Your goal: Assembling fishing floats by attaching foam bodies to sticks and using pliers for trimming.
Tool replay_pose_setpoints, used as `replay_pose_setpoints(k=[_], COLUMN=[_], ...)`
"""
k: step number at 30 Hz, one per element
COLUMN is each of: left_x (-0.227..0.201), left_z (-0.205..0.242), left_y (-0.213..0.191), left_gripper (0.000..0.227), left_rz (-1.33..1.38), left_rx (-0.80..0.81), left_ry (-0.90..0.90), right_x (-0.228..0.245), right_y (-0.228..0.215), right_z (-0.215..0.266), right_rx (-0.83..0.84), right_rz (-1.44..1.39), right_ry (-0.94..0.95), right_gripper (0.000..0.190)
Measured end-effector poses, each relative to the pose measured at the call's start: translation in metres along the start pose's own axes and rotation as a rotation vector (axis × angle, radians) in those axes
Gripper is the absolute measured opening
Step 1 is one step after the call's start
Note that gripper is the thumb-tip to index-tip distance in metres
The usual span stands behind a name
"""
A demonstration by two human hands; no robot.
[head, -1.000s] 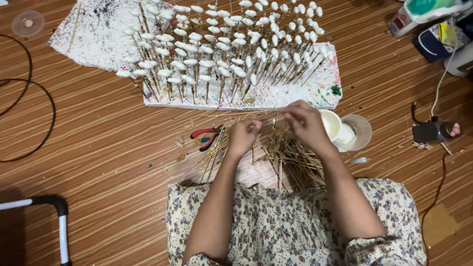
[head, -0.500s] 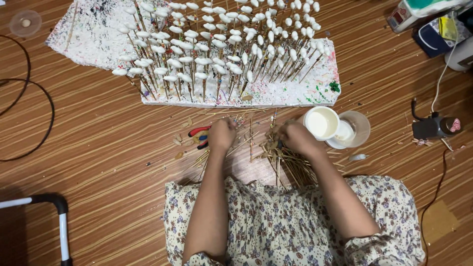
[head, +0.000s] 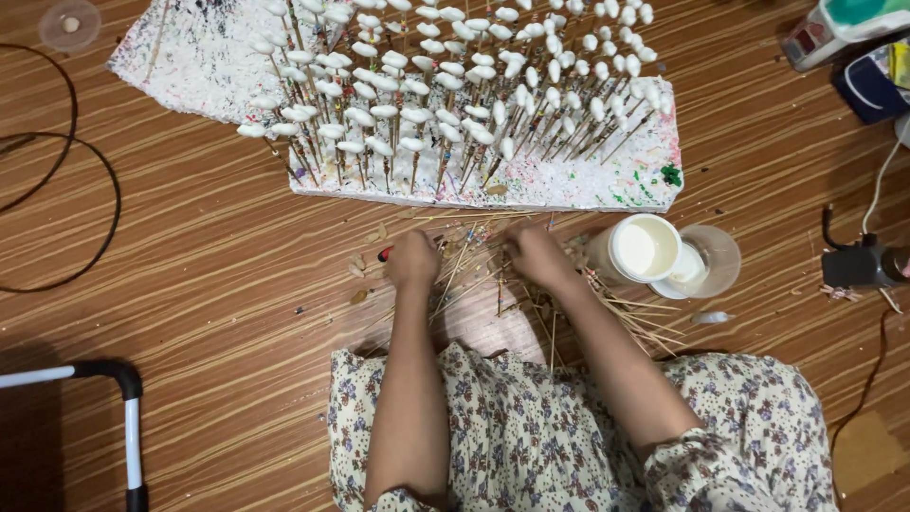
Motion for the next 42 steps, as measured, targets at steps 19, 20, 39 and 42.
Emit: replay_pose_setpoints(k=[19, 20, 39, 42], left_x=[-0.046, -0.051, -0.052, -0.038], left_z=[0.001, 0.002, 0.033, 0.037], left_y=[0.02, 0.026, -0.019, -0.03], left_gripper=[0.031, 0.029, 0.031, 0.034], left_rz=[-0.051, -0.061, -0.045, 0.026], left_rx=[0.072, 0.061, 0.032, 0.064], left_ry=[0.105, 0.136, 0.183, 0.153], right_x=[-0.038, -0.043, -0.067, -0.074], right_y=[0.061, 0.059, 0.034, 0.045], right_z=[-0.049, -0.052, -0.05, -0.052], right_rx=[0.007, -0.095, -0.281, -0.282], right_rz=[-0.042, -0.111, -1.194, -1.153], right_ry=[0.282, 0.221, 0.042, 0.076], right_gripper=[0.024, 0.021, 0.03, 0.027])
Point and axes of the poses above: each hand's wrist, its own z-axis away from the middle knuckle, its own y-axis out of the palm, x = y × z, the point moved 10 cm from there along -z, towards the middle knuckle, and after that the axes turned 9 degrees about x, right-handed, at the moved point
